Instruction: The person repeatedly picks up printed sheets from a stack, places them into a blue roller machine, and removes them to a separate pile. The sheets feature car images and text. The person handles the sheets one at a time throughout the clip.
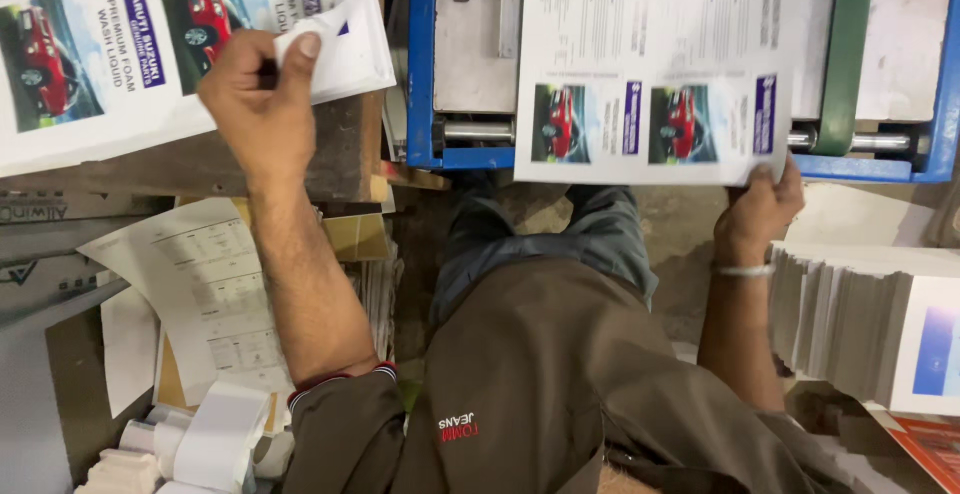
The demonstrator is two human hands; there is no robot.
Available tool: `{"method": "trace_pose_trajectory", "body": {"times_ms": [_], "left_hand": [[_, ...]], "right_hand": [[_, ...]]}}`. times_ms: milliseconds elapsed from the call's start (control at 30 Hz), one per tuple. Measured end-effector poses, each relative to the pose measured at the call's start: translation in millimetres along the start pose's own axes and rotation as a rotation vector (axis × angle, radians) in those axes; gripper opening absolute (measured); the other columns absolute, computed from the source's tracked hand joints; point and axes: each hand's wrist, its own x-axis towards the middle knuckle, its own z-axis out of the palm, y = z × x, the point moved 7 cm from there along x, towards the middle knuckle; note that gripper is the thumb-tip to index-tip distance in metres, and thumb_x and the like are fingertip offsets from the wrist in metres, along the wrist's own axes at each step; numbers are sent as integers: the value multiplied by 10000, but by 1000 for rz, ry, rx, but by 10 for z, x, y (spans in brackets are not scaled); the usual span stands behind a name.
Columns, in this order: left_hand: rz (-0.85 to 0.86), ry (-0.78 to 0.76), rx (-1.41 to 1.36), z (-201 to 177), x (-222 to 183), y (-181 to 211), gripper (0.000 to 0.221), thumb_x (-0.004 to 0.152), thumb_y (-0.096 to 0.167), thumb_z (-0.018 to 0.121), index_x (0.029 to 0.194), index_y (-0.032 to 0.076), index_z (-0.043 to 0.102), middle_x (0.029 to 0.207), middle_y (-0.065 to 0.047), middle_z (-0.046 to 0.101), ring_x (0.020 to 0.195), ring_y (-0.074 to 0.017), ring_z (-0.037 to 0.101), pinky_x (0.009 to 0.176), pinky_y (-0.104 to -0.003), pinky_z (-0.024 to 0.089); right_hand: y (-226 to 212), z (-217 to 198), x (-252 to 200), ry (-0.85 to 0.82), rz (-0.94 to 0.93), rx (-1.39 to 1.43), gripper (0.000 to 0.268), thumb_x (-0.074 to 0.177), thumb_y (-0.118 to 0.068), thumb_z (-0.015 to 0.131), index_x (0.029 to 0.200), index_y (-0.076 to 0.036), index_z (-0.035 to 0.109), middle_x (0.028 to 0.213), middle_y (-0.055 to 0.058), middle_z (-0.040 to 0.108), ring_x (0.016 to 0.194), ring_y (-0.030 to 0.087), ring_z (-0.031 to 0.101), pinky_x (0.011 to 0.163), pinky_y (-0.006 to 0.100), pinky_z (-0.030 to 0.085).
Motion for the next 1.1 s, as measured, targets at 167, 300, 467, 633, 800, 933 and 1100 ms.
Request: {"method": "trace_pose_trajectory", "body": {"times_ms": [167,300,467,633,800,933,1100], "left_hand": [[-56,121,-279,-166,-41,-234,350,981,203,975,961,-7,696,881,-5,649,748,-89,540,728,-236,450],[-97,146,-437,-278,22,-242,343,920,213,976,964,-1,710,865,-30,685,772,-109,595,759,-258,505],[132,30,96,-8,-36,96,256,1050,180,891,1040,4,706,1090,-69,716,1101,-204,682,1143,-418,538],[376,7,646,261,-178,407,154,1011,153,758,1052,8,727,1219,-216,665,1216,-402,589,1086,-535,450],[73,-135,465,-89,43,310,182,1068,160,668,1201,50,726,1284,-148,712,1257,-306,657,1102,-481,516],[-54,7,359,-166,12,308,212,1077,131,644,1260,99,747,1228,-104,752,1220,-257,717,1082,-401,590],[373,-372,658,1105,-663,881,358,1012,23,619,1356,-74,618,1400,-226,639,1358,-364,594,1220,-459,418]], "right_hand": [[117,-342,-595,29,50,-57,324,1035,50,493,1340,120,580,1194,194,690,1013,252,736,909,379,654],[242,-359,-654,0,39,-4,319,1039,52,496,1344,106,576,1191,185,679,1019,244,726,916,374,648],[366,-151,-188,-45,38,20,323,1023,-1,518,1343,36,530,1177,132,693,1014,225,733,870,372,661],[460,150,259,-179,84,85,271,1122,-107,577,1315,83,568,1122,143,704,974,250,713,835,394,639],[506,452,64,-205,335,23,366,1105,-209,578,1344,68,566,1160,198,729,1000,289,750,864,392,648],[179,1145,-446,-449,441,-25,434,1079,-230,569,1396,62,526,1253,224,687,1047,299,734,890,398,632],[-586,2346,-1075,-960,366,224,470,1040,-203,607,1444,0,476,1378,168,631,1229,285,669,1008,406,604]]}}
